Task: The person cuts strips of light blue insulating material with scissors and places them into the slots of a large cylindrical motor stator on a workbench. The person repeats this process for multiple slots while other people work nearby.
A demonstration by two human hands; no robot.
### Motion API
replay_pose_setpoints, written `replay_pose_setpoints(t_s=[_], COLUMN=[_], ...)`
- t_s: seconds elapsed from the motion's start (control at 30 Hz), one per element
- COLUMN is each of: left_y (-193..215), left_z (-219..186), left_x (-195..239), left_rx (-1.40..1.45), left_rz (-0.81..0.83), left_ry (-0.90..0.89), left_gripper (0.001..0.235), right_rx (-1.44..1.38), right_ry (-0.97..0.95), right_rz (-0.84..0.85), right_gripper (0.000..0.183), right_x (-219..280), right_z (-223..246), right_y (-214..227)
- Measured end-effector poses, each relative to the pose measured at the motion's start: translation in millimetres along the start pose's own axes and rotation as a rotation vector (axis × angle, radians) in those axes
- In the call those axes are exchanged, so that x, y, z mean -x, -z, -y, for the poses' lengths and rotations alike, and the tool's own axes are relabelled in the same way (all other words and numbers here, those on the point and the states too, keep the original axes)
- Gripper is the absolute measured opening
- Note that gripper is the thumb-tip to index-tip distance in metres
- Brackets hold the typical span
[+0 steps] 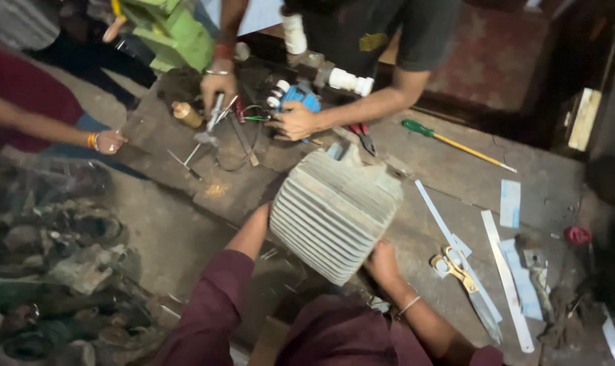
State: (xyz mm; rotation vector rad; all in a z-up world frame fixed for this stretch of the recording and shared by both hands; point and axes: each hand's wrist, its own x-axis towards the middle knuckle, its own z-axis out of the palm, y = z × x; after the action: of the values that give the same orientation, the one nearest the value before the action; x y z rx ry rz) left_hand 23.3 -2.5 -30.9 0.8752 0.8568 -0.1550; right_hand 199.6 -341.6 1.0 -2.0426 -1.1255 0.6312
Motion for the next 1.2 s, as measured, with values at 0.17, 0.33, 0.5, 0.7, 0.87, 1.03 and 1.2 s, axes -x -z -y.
replay_pose_setpoints(t_s=[0.17, 0.33, 0.5, 0.7, 0.87, 1.03, 1.2], left_y=[-11.4, -11.7, -13.3, -12.2, 8.5, 47.0, 52.9], left_z=[-13.1, -1.9, 3.5, 11.1, 31.1, 27.8, 19.7], left_x=[-24.3, -32.9, -36.6, -47.9, -20.8, 14.6, 29.7], left_rx=[0.031, 0.090, 0.133, 0.109, 0.047, -0.073, -0.122], left_rz=[0.102, 0.127, 0.114, 0.082, -0.016, -0.167, -0.344], left_ry=[-0.002, 0.010, -0.012, -0.035, -0.051, -0.126, 0.028], left_gripper=[0.048, 0.049, 0.050, 0.050, 0.053, 0.056, 0.049], right_rx=[0.017, -0.222, -0.309, -0.228, -0.121, 0.157, 0.461], right_ry=[0.126, 0.080, 0.066, 0.002, 0.237, 0.111, -0.138], right_rz=[-0.167, -0.160, -0.058, -0.092, -0.078, -0.191, -0.495], right_gripper=[0.052, 0.038, 0.041, 0.047, 0.057, 0.024, 0.027], right_x=[-6.3, -22.3, -30.6, -1.3, 3.0, 38.9, 69.7], right_z=[-31.0, -38.7, -53.8, -33.3, 15.8, 4.4, -77.2], right_y=[-6.5, -8.2, -4.5, -15.6, 22.7, 120.5, 213.7])
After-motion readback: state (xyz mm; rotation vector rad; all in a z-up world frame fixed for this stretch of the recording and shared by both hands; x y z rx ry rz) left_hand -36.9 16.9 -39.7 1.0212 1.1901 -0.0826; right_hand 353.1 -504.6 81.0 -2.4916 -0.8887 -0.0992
